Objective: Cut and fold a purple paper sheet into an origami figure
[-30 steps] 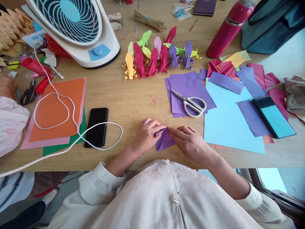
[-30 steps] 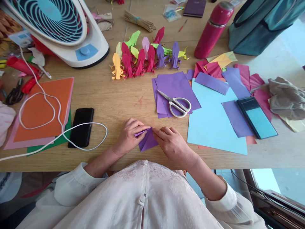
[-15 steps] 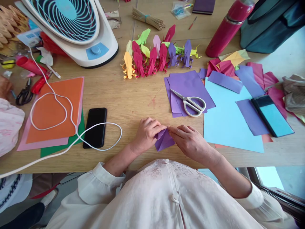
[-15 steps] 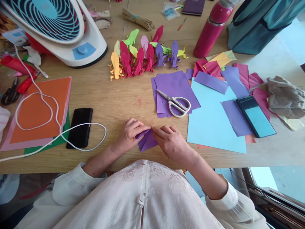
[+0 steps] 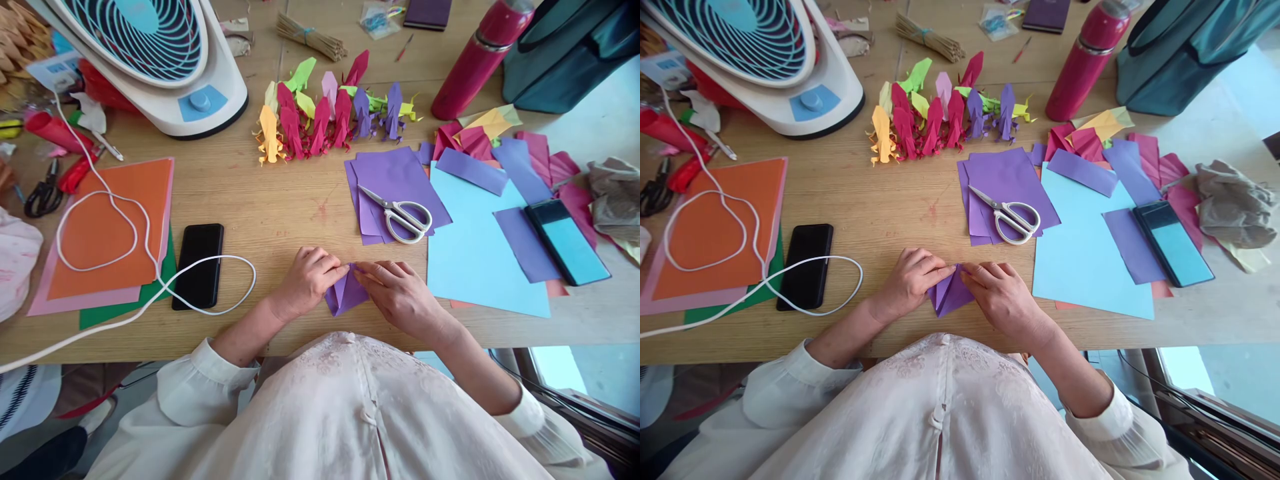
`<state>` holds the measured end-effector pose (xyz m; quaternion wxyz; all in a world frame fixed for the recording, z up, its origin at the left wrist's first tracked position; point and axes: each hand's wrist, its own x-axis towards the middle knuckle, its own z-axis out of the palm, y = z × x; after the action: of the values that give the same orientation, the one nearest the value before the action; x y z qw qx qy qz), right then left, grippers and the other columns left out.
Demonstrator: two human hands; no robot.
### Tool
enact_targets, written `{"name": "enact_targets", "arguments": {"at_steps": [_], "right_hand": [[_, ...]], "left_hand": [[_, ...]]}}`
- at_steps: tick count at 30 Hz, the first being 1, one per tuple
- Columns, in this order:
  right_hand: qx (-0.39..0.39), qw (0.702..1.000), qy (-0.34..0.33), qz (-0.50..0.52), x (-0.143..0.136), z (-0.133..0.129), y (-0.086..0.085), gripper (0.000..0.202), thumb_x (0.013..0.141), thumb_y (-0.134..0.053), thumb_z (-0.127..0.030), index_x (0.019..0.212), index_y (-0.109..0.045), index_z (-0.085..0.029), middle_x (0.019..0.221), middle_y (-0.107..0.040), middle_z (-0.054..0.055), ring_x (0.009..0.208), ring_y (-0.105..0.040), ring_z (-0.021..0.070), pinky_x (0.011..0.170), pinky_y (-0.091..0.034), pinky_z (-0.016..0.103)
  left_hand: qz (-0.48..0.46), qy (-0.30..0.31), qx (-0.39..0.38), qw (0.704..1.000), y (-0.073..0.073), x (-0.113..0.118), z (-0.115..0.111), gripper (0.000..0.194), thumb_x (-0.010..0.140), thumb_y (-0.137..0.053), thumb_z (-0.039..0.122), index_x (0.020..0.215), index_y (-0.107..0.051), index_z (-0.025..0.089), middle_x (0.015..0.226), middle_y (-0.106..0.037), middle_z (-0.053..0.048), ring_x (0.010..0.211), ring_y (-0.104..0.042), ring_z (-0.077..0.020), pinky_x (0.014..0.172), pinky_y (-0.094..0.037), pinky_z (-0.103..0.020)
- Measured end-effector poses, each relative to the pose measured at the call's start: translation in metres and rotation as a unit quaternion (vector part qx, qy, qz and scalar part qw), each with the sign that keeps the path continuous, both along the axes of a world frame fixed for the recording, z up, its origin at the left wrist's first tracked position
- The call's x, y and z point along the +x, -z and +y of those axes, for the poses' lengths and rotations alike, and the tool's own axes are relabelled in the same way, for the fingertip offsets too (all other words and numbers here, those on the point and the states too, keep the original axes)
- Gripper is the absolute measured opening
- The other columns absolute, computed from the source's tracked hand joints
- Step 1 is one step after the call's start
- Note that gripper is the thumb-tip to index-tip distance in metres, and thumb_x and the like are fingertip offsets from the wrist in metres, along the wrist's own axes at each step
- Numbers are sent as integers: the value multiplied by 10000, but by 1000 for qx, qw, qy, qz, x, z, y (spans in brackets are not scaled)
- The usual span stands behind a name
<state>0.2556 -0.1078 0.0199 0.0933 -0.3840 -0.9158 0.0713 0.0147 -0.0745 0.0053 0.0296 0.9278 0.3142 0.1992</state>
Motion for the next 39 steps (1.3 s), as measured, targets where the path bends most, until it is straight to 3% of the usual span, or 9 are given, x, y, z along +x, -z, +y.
{"name": "enact_targets", "arguments": {"at_steps": [7,12,18,25,31,39], "right_hand": [[-4,1000,21,5,1,6,-3,314,999,-489,-213,1268,-651,-219,1430,-570,83,1073,-581,264,865,-431,418],[8,997,63,37,-6,-3,2,336,980,-556,-385,1226,-671,-188,1432,-557,121,1142,-548,294,938,-404,460],[38,994,96,45,-16,-15,6,315,970,-591,-334,1234,-648,-171,1353,-618,117,1096,-547,281,889,-388,445],[48,992,54,99,-24,-27,11,290,980,-454,-50,1186,-646,-120,1153,-709,108,871,-573,201,761,-404,363],[63,989,52,120,-24,-28,16,285,961,-493,-45,1162,-669,-144,1193,-711,100,877,-605,199,797,-429,361],[35,991,43,124,-15,-24,17,337,980,-498,-87,1282,-620,-172,1288,-686,97,1062,-633,215,869,-415,391]], "left_hand": [[47,-9,42,998,-2,-1,-7,245,989,-485,137,1160,-660,127,960,-703,-67,901,-555,-200,817,-407,-370],[37,-5,31,999,1,-1,-10,262,1006,-468,162,1191,-649,124,1129,-701,-94,981,-574,-199,876,-429,-370],[38,19,55,998,3,-2,-8,248,999,-490,154,1182,-651,109,1173,-711,-93,1016,-588,-207,887,-438,-379],[46,4,76,996,0,1,-15,221,983,-513,122,1155,-650,93,1116,-732,-93,942,-613,-196,868,-450,-381],[45,17,92,995,1,-3,-18,246,982,-499,104,1181,-643,91,1203,-716,-109,952,-617,-204,862,-451,-398],[59,44,77,994,0,-4,-18,272,975,-508,113,1215,-628,70,1191,-708,-136,1016,-622,-217,881,-463,-394]]}}
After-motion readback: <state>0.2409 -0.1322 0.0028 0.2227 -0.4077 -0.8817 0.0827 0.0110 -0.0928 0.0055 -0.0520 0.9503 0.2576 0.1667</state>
